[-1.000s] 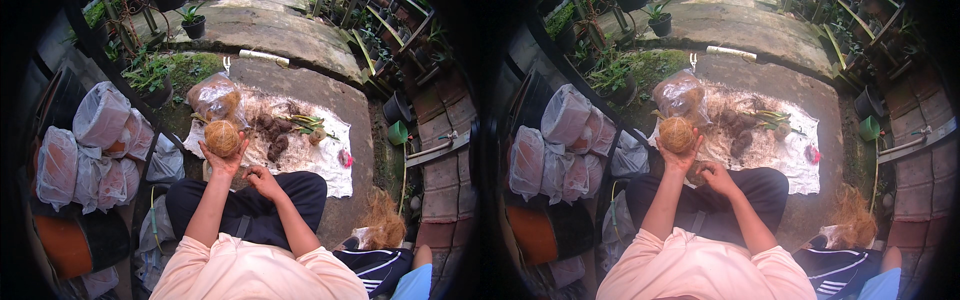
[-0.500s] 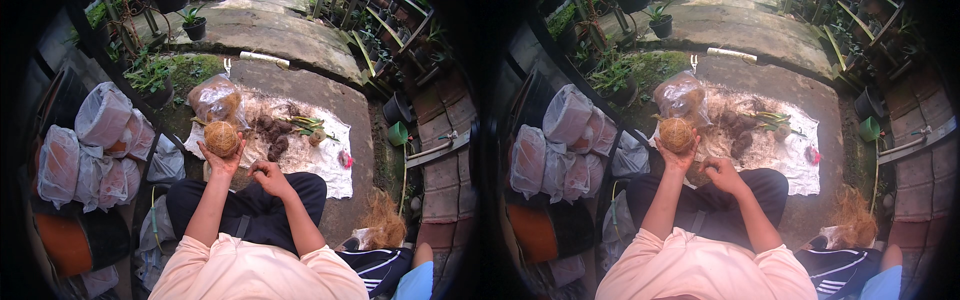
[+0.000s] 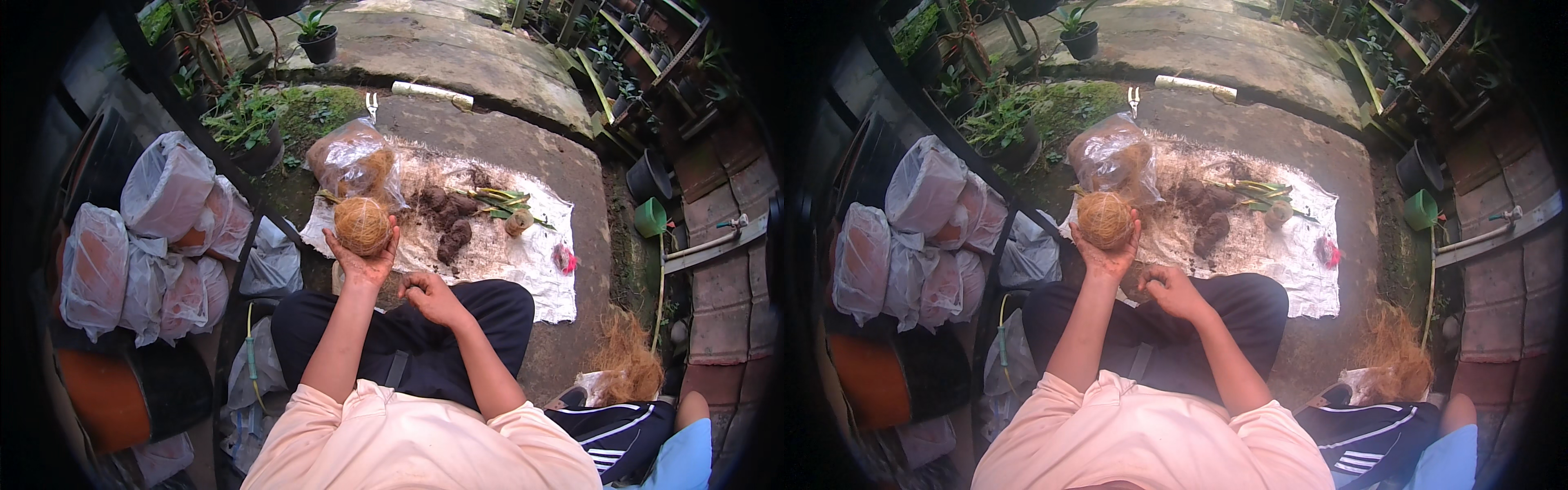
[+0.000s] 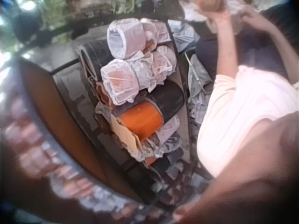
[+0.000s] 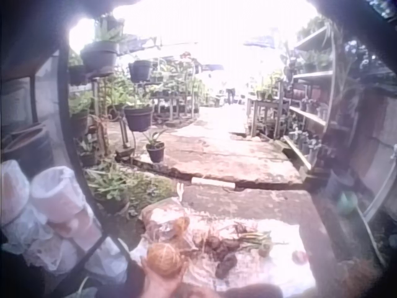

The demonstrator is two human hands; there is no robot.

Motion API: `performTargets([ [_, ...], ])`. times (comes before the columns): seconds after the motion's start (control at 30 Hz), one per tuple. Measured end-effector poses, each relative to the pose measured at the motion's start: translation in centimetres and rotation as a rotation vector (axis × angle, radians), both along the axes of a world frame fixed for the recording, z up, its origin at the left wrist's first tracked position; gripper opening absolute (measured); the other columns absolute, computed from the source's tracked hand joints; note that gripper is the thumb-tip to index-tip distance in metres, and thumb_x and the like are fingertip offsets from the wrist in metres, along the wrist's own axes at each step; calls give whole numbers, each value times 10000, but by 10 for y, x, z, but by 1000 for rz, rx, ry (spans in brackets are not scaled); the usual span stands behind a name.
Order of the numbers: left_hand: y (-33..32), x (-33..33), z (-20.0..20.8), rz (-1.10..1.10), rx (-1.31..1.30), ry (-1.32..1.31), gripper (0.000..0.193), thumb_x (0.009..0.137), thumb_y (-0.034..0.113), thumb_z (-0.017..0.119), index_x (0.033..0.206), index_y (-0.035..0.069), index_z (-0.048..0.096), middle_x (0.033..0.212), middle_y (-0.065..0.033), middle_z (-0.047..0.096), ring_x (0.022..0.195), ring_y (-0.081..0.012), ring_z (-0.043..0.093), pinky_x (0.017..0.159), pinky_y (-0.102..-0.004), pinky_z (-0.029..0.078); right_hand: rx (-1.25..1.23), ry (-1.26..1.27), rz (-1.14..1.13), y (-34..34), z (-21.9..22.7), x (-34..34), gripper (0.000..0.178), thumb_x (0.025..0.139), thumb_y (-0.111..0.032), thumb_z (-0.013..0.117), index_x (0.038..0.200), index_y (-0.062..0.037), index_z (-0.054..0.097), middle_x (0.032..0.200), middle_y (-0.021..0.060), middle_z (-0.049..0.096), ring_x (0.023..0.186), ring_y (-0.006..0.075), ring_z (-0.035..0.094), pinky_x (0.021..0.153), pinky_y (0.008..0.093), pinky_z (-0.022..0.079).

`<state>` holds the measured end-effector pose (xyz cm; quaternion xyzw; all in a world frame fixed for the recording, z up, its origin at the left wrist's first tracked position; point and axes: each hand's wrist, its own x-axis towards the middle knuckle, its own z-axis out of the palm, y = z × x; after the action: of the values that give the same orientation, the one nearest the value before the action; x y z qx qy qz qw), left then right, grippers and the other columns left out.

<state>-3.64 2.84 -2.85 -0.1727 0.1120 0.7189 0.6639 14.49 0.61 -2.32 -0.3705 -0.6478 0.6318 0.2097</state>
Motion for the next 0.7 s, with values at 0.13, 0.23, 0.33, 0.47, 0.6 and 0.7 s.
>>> performTargets([
  [0.13, 0, 2, 6, 21, -41, 70, 1073, 695, 882, 530, 1410, 92, 401, 1233, -216, 545, 1009, -368, 616, 786, -480, 556, 59, 2, -14, -3, 18, 1, 181, 799, -63, 521, 863, 8, 675, 789, 74, 665, 774, 153, 618, 728, 307, 494],
  [0.23, 1, 4, 13, 16, -82, 143, 1052, 699, 889, 523, 1409, 123, 399, 1228, -196, 545, 996, -354, 609, 765, -467, 554, 132, 14, -60, 0, 21, 8, 172, 821, -61, 515, 888, 9, 656, 807, 42, 651, 742, 116, 593, 696, 278, 485],
  [0.33, 1, 8, 16, 12, -125, 291, 1022, 711, 893, 512, 1411, 158, 394, 1246, -164, 536, 1030, -338, 595, 775, -471, 558, 161, -13, -90, 5, 22, 17, 161, 833, -60, 513, 892, 8, 647, 821, 24, 644, 733, 95, 582, 684, 265, 486],
  [0.47, 0, 14, 29, 8, -126, 476, 964, 738, 875, 508, 1409, 192, 399, 1282, -112, 523, 1081, -307, 579, 790, -478, 563, 191, 0, -127, 7, 29, 21, 142, 866, -93, 546, 920, -2, 641, 816, 19, 631, 736, 94, 576, 681, 268, 487],
  [0.6, 1, 16, 26, -10, -109, 554, 838, 785, 819, 531, 1359, 212, 456, 1250, -62, 544, 1139, -253, 547, 855, -467, 523, 134, 171, -259, 6, 18, 15, 167, 921, -146, 590, 1047, -39, 610, 773, 1, 571, 688, 88, 537, 629, 251, 455],
  [0.7, 4, 18, 25, 3, -133, 596, 801, 807, 780, 554, 1360, 208, 462, 1268, -58, 543, 1151, -249, 545, 900, -473, 498, -60, 261, -328, 4, 11, 10, 186, 948, -166, 597, 1111, -78, 577, 793, 0, 547, 657, 90, 519, 587, 236, 420],
])
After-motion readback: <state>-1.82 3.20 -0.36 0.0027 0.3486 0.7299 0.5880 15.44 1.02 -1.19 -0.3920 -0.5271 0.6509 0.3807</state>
